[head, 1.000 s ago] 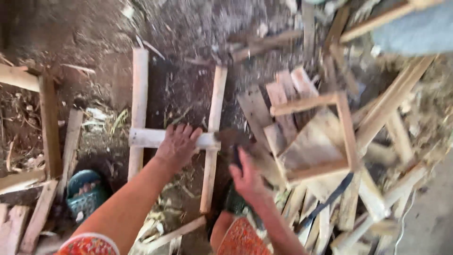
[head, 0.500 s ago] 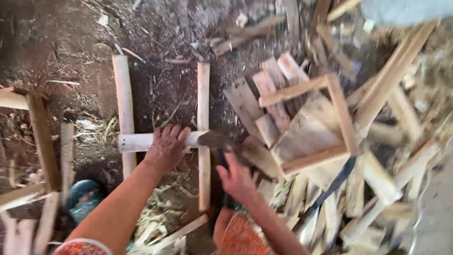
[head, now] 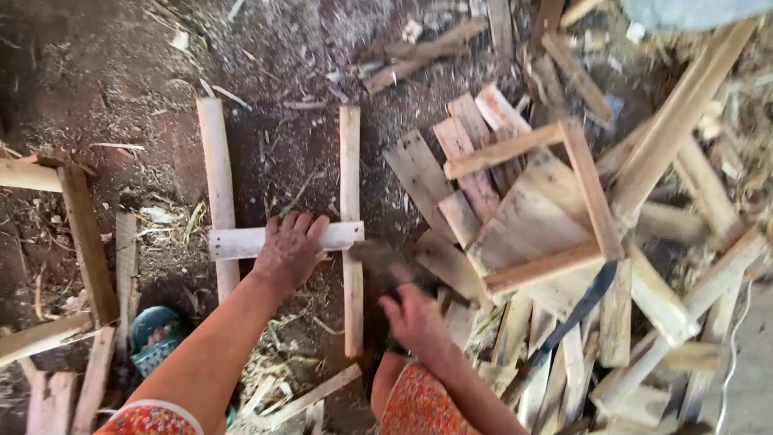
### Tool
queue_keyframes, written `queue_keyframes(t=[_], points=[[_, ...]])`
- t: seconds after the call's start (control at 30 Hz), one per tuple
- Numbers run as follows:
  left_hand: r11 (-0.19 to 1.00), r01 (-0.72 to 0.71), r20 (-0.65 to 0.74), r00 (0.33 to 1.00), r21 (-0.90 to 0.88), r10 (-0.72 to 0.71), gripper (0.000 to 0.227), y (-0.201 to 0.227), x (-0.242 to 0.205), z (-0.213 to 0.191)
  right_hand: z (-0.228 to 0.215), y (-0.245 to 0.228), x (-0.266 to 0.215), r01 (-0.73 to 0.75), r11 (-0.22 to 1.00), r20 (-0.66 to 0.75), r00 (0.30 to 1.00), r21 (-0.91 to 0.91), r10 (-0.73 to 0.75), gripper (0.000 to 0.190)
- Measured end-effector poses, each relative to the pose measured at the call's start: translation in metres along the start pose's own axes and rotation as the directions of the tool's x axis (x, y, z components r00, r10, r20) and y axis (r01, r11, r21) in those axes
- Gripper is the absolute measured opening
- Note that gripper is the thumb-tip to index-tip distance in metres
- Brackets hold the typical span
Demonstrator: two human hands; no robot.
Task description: The person assembles a small wooden stool frame on the ground, fitting wooden rungs between the legs and hammering nails to secure cross pieces, then picks up a hammer and works on additional wooden parts among scrap wood.
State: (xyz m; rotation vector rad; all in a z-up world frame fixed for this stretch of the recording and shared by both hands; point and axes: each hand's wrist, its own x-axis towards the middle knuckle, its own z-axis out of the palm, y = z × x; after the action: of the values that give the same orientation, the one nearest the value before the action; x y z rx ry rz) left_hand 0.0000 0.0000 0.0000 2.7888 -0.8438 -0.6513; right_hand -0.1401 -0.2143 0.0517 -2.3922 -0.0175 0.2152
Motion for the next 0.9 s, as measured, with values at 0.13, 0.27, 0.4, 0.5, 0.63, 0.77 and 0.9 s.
queue_keyframes(t=[0.13, 0.27, 0.4, 0.5, 0.63, 0.77, 0.9], points=[[0.994, 0.082, 0.055, 0.995, -0.066, -0.078, 0.040, -0.005, 0.014, -0.006, -0.024, 0.026, -0.014, -0.311, 0.921, -0.230, 0.903, 0.237, 0.364, 0.039], [0.958, 0.168, 0.278, 0.955, -0.231, -0.101, 0.047, -0.008, -0.004, -0.036, -0.070, 0.020, -0.040, -0.677, 0.668, -0.116, 0.670, 0.307, 0.733, 0.029], [0.924, 0.167, 0.265, 0.961, -0.345, -0.075, 0.058, -0.026, -0.022, -0.069, -0.049, 0.067, -0.079, -0.390, 0.919, -0.471, 0.801, 0.060, 0.370, 0.049], [0.874, 0.197, 0.253, 0.963, -0.443, -0.089, 0.052, -0.047, -0.033, -0.068, -0.043, 0.079, -0.087, -0.364, 0.926, -0.486, 0.830, -0.098, 0.274, 0.063], [0.893, 0.058, 0.163, 0.986, -0.446, 0.018, 0.064, -0.070, -0.046, -0.046, -0.035, 0.093, -0.093, -0.358, 0.909, -0.468, 0.854, -0.214, 0.227, 0.057], [0.911, 0.110, 0.211, 0.977, -0.397, -0.026, 0.067, -0.068, -0.041, -0.042, -0.031, 0.098, -0.098, -0.435, 0.872, -0.401, 0.857, -0.223, 0.325, 0.068], [0.883, 0.263, 0.325, 0.936, -0.388, -0.135, 0.051, -0.030, -0.027, -0.070, -0.035, 0.095, -0.098, -0.446, 0.866, -0.416, 0.848, -0.224, 0.329, 0.061]])
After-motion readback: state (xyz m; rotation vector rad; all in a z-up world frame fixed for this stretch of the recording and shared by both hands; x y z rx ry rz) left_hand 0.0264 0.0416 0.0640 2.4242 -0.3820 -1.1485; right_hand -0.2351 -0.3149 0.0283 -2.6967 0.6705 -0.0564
